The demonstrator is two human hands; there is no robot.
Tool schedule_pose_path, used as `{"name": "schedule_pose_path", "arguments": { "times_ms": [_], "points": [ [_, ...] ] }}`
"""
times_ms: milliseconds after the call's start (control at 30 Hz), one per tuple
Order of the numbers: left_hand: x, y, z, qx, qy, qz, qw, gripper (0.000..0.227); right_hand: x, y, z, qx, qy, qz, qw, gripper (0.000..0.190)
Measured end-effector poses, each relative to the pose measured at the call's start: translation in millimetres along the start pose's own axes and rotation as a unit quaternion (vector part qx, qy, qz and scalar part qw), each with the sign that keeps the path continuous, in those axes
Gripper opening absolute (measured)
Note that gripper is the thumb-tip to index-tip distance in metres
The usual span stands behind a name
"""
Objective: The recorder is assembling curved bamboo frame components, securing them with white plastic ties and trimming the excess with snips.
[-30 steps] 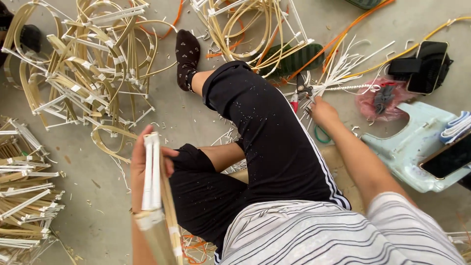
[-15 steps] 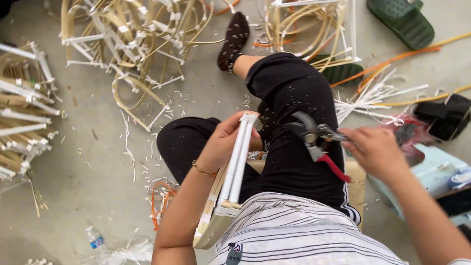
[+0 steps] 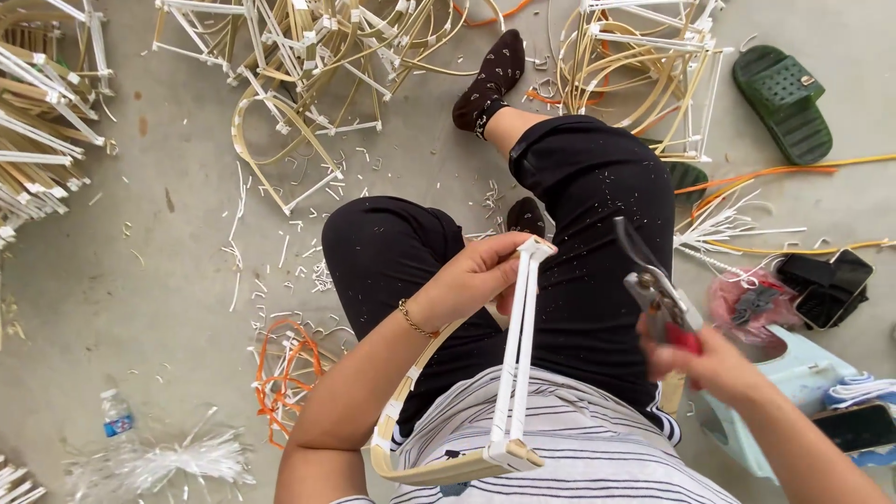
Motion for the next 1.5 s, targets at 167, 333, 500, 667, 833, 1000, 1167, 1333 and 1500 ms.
{"name": "schedule_pose_path", "arguments": {
  "times_ms": [167, 333, 500, 667, 833, 1000, 1167, 1333, 1500],
  "points": [
    [-12.3, 4.2, 6.7, 0.027, -0.009, -0.002, 1.000, 0.033, -58.0, -96.1, -36.2, 0.099, -0.088, -0.080, 0.988, 0.087],
    [-16.8, 1.5, 11.3, 0.067, -0.002, 0.044, 0.997, 0.031, -69.7, -146.4, -55.5, 0.219, -0.039, -0.204, 0.953, 0.097],
    [-14.2, -2.7, 12.9, 0.105, 0.016, 0.104, 0.989, 0.031, -68.3, -150.8, -57.4, 0.240, -0.016, -0.220, 0.945, 0.093],
    [-10.9, -7.2, 15.3, 0.108, 0.011, 0.096, 0.989, 0.031, -63.2, -148.0, -47.1, 0.234, 0.011, -0.235, 0.943, 0.095],
    [3.8, -34.2, 18.4, 0.095, 0.014, 0.063, 0.993, 0.029, -55.3, -147.8, -23.7, 0.299, 0.041, -0.279, 0.912, 0.090],
    [14.2, -37.1, 19.1, 0.095, 0.023, 0.024, 0.995, 0.028, -48.8, -150.7, -6.0, 0.286, 0.069, -0.301, 0.907, 0.064],
    [3.1, -21.9, 15.7, 0.103, 0.022, 0.026, 0.994, 0.027, -31.1, -122.4, 18.9, 0.244, 0.107, -0.268, 0.926, 0.047],
    [26.3, -0.7, 6.2, 0.035, 0.047, 0.022, 0.998, 0.035, -24.1, -120.6, 28.0, 0.258, 0.055, -0.189, 0.946, 0.049],
    [84.1, 66.6, -48.9, -0.002, 0.301, 0.491, 0.817, 0.035, -72.4, -189.2, -8.2, 0.450, -0.139, 0.087, 0.878, 0.063]
  ]
}}
Point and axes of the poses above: each hand's wrist, its own z-axis towards the middle knuckle, its own x-axis out of the back of the hand, y = z × x, the point moved 7 cm from there along z, towards the middle knuckle, and after that the axes turned 15 degrees about -y, right-handed, at the moved point
